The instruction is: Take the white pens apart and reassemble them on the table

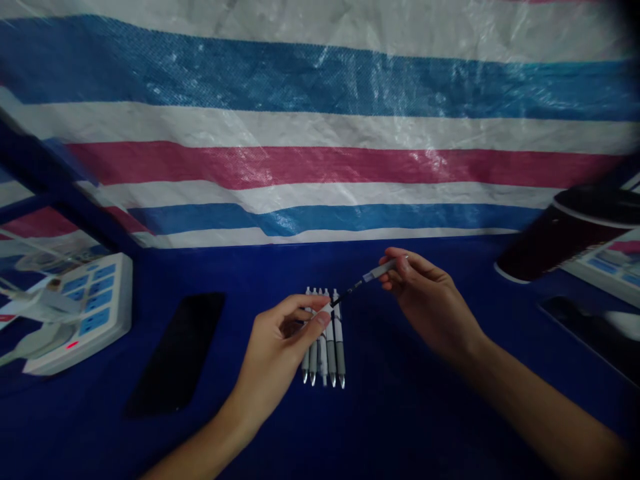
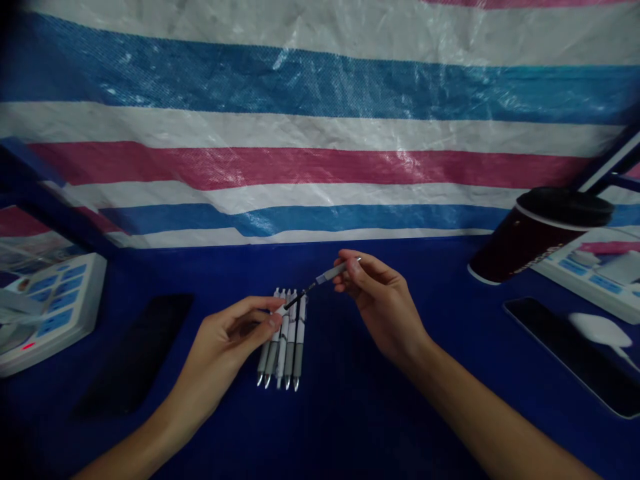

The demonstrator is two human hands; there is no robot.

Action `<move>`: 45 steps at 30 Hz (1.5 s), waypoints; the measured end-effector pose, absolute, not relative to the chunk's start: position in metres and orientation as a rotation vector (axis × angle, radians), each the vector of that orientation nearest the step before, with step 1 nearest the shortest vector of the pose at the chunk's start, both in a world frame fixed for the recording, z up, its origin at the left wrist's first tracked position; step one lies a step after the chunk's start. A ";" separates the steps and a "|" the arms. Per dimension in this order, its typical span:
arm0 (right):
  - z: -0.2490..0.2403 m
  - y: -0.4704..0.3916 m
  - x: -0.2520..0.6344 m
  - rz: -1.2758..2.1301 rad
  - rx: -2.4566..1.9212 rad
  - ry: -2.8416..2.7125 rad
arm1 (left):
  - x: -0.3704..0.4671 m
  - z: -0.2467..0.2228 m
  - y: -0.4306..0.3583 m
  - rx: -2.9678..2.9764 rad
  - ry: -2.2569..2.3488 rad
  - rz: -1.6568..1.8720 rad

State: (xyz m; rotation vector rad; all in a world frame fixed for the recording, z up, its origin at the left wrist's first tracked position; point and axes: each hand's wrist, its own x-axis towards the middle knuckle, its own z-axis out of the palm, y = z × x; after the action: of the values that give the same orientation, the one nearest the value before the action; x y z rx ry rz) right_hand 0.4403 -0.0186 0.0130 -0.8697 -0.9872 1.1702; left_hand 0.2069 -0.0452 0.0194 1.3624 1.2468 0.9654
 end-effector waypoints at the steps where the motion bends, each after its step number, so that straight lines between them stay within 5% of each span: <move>1: 0.014 -0.019 0.440 1.175 -0.867 -0.980 | 0.207 0.020 -0.045 1.362 1.244 0.967; 20: 0.013 -0.031 0.431 1.344 -0.875 -1.318 | 0.213 0.028 -0.046 1.335 1.150 0.942; 45: 0.021 -0.034 0.436 0.906 -1.045 -2.001 | 0.215 0.023 -0.056 1.759 1.185 1.142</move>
State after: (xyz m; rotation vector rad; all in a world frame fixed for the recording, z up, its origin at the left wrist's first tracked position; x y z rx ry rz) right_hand 0.4363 -0.0340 0.0205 -1.0449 -2.0013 0.9064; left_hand 0.2147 -0.0558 0.0230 1.7595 1.1845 1.1425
